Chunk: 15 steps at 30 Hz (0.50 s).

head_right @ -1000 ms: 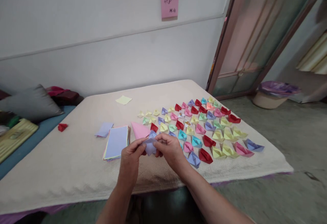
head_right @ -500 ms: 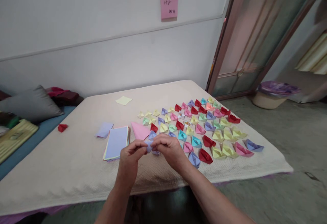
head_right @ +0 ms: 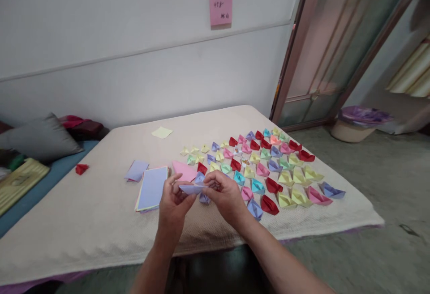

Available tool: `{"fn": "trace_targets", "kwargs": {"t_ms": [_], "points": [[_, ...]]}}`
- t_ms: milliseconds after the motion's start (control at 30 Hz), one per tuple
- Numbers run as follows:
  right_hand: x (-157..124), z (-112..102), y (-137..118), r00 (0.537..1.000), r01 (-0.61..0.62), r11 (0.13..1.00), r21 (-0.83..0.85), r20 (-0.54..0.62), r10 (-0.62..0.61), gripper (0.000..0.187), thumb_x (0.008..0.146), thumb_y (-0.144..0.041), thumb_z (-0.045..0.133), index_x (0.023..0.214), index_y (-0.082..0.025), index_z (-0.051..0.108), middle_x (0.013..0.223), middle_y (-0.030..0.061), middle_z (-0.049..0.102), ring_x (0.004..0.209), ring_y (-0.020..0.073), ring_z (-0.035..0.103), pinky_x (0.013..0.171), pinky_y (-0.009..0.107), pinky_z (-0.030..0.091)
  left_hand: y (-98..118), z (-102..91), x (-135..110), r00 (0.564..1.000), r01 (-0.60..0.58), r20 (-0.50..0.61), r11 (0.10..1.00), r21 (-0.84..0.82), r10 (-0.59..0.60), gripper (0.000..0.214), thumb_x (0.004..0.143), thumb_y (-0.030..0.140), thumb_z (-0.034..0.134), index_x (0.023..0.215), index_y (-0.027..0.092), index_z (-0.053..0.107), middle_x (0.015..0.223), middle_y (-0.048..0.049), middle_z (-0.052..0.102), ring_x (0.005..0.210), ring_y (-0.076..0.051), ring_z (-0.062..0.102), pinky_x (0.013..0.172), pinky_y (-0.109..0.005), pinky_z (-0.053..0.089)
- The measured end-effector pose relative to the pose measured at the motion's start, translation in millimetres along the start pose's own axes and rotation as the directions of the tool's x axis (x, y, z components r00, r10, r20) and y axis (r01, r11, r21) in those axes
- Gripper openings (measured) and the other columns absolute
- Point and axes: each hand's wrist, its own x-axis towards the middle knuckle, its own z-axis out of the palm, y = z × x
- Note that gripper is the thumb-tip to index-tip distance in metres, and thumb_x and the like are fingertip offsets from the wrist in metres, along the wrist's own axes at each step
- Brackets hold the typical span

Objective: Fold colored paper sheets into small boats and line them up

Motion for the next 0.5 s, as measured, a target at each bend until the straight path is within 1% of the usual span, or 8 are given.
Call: {"fn": "trace_targets", "kwargs": {"t_ms": [33,100,167,233,300,333,400,500], "points": [[-0.4,-0.4,0.1,1.000,0.014,1.000,-0.013,0.001,-0.014,0.012,0.069,-0.023,0.070,0.074,-0.020,0.060,0.065,-0.0022,0.056,0.058,0.0127,0.052,0.053,0.023,0.041,1.8,-0.4,1.0,0.999,0.022,0.040,1.000,0.021,-0.023,0.038,0.067,0.022,0.070,0.103,0.023,0.058,0.086,0.0005,0.064,0.071,-0.013,0.059,0.066,-0.024,0.046],[-1.2,-1.3,-0.2,0.999,0.039,0.998,-0.043,0.007,-0.039,0.010,0.070,-0.023,0.069,0.075,-0.021,0.061,0.066,-0.0014,0.058,0.059,0.0136,0.053,0.055,0.024,0.042,5.1,-2.0,2.7,0.993,0.037,0.112,0.994,0.099,-0.048,0.020,0.070,0.024,0.068,0.089,0.018,0.066,0.077,-0.0002,0.065,0.067,-0.013,0.057,0.063,-0.023,0.044],[-1.7,-2.3,-1.3,0.996,0.085,0.991,-0.100,0.010,-0.085,0.008,0.071,-0.021,0.068,0.076,-0.021,0.062,0.068,-0.0009,0.059,0.061,0.0146,0.055,0.058,0.026,0.044,7.1,-4.0,3.8,0.990,0.016,0.139,0.987,0.162,-0.039,0.012,0.072,0.025,0.066,0.078,0.016,0.070,0.068,-0.0002,0.065,0.064,-0.013,0.054,0.062,-0.023,0.043],[-1.9,-2.8,-3.1,0.983,0.183,0.967,-0.174,0.036,-0.180,0.008,0.073,-0.018,0.067,0.078,-0.022,0.063,0.074,0.0008,0.061,0.069,0.0172,0.058,0.066,0.029,0.046,7.3,-5.4,4.3,0.992,-0.018,0.126,0.981,0.193,-0.007,0.011,0.072,0.025,0.066,0.077,0.017,0.071,0.067,0.0001,0.065,0.064,-0.014,0.054,0.062,-0.023,0.042],[-2.0,-2.7,-5.4,0.953,0.301,0.926,-0.228,0.094,-0.287,0.011,0.073,-0.015,0.066,0.080,-0.023,0.064,0.085,0.0033,0.063,0.085,0.0205,0.059,0.078,0.033,0.045,6.7,-6.0,4.1,0.992,-0.053,0.122,0.972,0.229,0.025,0.010,0.073,0.024,0.066,0.079,0.018,0.071,0.070,0.0000,0.066,0.066,-0.014,0.054,0.063,-0.023,0.042],[-2.1,-2.4,-6.4,0.938,0.344,0.907,-0.242,0.126,-0.322,0.012,0.074,-0.014,0.065,0.080,-0.023,0.064,0.090,0.0044,0.063,0.092,0.0217,0.058,0.083,0.035,0.044,6.4,-5.9,3.8,0.991,-0.074,0.125,0.966,0.248,0.044,0.010,0.074,0.024,0.066,0.080,0.018,0.071,0.071,-0.0001,0.066,0.067,-0.014,0.055,0.064,-0.023,0.042],[-2.4,-1.6,-7.7,0.923,0.380,0.887,-0.262,0.173,-0.344,0.012,0.074,-0.013,0.065,0.079,-0.024,0.063,0.097,0.0055,0.062,0.099,0.0229,0.056,0.088,0.037,0.042,6.0,-5.4,2.9,0.987,-0.117,0.143,0.952,0.284,0.078,0.009,0.075,0.023,0.064,0.079,0.019,0.071,0.071,0.0002,0.066,0.067,-0.014,0.054,0.063,-0.023,0.042],[-3.1,-0.8,-7.7,0.929,0.362,0.887,-0.285,0.189,-0.318,0.012,0.074,-0.012,0.064,0.076,-0.024,0.061,0.098,0.0057,0.060,0.101,0.0233,0.055,0.088,0.038,0.042,5.5,-4.4,1.4,0.980,-0.163,0.167,0.929,0.331,0.113,0.008,0.077,0.023,0.063,0.079,0.020,0.070,0.069,0.0008,0.064,0.064,-0.013,0.053,0.061,-0.022,0.041]]}}
